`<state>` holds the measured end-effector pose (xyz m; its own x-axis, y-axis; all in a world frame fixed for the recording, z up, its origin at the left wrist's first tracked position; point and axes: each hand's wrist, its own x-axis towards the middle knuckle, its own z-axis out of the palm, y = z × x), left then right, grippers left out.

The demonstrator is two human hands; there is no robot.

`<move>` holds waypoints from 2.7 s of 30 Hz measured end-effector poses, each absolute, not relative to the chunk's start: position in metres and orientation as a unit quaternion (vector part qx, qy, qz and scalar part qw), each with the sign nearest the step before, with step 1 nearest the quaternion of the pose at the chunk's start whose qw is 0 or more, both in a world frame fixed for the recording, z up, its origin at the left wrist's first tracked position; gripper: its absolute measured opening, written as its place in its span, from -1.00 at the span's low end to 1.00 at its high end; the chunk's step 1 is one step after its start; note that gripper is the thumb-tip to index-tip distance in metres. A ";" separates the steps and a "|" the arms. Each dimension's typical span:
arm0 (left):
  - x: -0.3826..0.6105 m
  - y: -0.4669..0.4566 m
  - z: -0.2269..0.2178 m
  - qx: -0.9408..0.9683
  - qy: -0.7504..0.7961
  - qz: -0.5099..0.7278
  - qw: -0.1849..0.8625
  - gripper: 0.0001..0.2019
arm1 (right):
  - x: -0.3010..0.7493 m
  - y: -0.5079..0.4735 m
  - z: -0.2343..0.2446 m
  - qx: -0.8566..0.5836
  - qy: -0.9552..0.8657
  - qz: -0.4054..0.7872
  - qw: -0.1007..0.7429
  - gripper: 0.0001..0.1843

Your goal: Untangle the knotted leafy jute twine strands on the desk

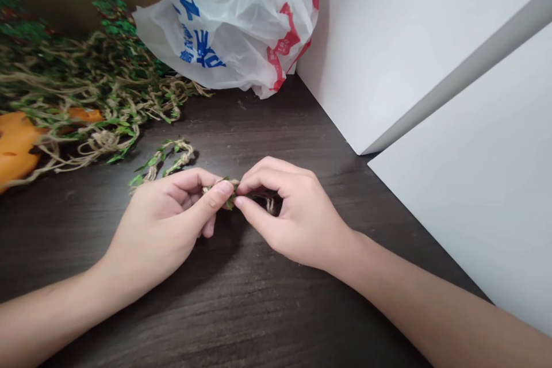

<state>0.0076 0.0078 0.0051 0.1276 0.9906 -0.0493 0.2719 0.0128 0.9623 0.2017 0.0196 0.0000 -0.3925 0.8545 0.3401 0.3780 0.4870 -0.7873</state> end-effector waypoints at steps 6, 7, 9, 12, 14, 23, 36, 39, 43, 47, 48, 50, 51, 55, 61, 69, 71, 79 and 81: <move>0.008 0.008 0.008 0.597 0.527 0.381 0.470 -0.84 | 0.201 0.018 0.000 -0.425 -0.767 0.287 0.385 -0.91; 0.008 0.008 0.008 0.605 0.522 0.382 0.465 -0.85 | 0.201 0.018 0.000 -0.424 -0.765 0.294 0.385 -0.90; 0.008 0.007 0.008 0.623 0.511 0.385 0.451 -0.88 | 0.201 0.019 0.000 -0.422 -0.759 0.313 0.385 -0.87; 0.007 0.005 0.007 0.645 0.502 0.378 0.435 -0.92 | 0.201 0.022 0.001 -0.430 -0.735 0.360 0.381 -0.84; 0.007 0.004 0.006 0.654 0.500 0.368 0.431 -0.92 | 0.202 0.024 0.002 -0.444 -0.704 0.412 0.369 -0.84; 0.006 0.000 0.003 0.712 0.510 0.360 0.321 -0.85 | 0.206 0.029 0.004 -0.446 -0.555 0.618 0.332 -0.84; 0.007 0.000 0.001 0.741 0.481 0.360 0.299 -0.78 | 0.208 0.027 0.013 -0.429 -0.404 0.732 0.341 -0.69; 0.007 0.000 0.002 0.749 0.472 0.361 0.293 -0.78 | 0.210 0.028 0.015 -0.411 -0.366 0.783 0.289 -0.67; 0.006 0.000 0.002 0.759 0.465 0.353 0.289 -0.80 | 0.213 0.028 0.017 -0.405 -0.449 0.765 0.222 -0.60; 0.005 0.000 0.000 0.743 0.491 0.349 0.290 -0.83 | 0.219 0.032 0.018 -0.455 -0.589 0.630 0.224 -0.75; 0.005 0.000 -0.001 0.738 0.495 0.349 0.296 -0.84 | 0.221 0.034 0.018 -0.460 -0.602 0.607 0.239 -0.78; 0.006 0.000 -0.002 0.727 0.502 0.353 0.310 -0.83 | 0.224 0.037 0.018 -0.463 -0.612 0.588 0.256 -0.82; 0.006 0.000 -0.002 0.721 0.505 0.355 0.315 -0.82 | 0.225 0.038 0.018 -0.466 -0.616 0.582 0.254 -0.82; 0.007 0.000 -0.002 0.711 0.512 0.359 0.323 -0.83 | 0.224 0.041 0.018 -0.488 -0.645 0.542 0.229 -0.80; 0.007 0.001 0.003 0.729 0.497 0.343 0.322 -0.83 | 0.223 0.043 0.016 -0.503 -0.668 0.476 0.271 -0.71; 0.006 0.001 0.003 0.735 0.502 0.333 0.310 -0.84 | 0.229 0.048 0.011 -0.518 -0.616 0.502 0.319 -0.67; 0.006 0.001 0.004 0.732 0.506 0.335 0.309 -0.86 | 0.231 0.049 0.009 -0.515 -0.612 0.507 0.321 -0.68; 0.007 0.001 0.006 0.723 0.502 0.331 0.341 -0.83 | 0.232 0.050 0.005 -0.518 -0.590 0.507 0.356 -0.65; 0.007 0.001 0.006 0.721 0.501 0.332 0.345 -0.83 | 0.232 0.051 0.005 -0.520 -0.587 0.504 0.362 -0.65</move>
<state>0.0066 0.0010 0.0060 0.2774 0.9515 0.1331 0.4935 -0.2600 0.8300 0.2316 0.0507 0.0046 -0.1966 0.9754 -0.0996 0.2468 -0.0490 -0.9678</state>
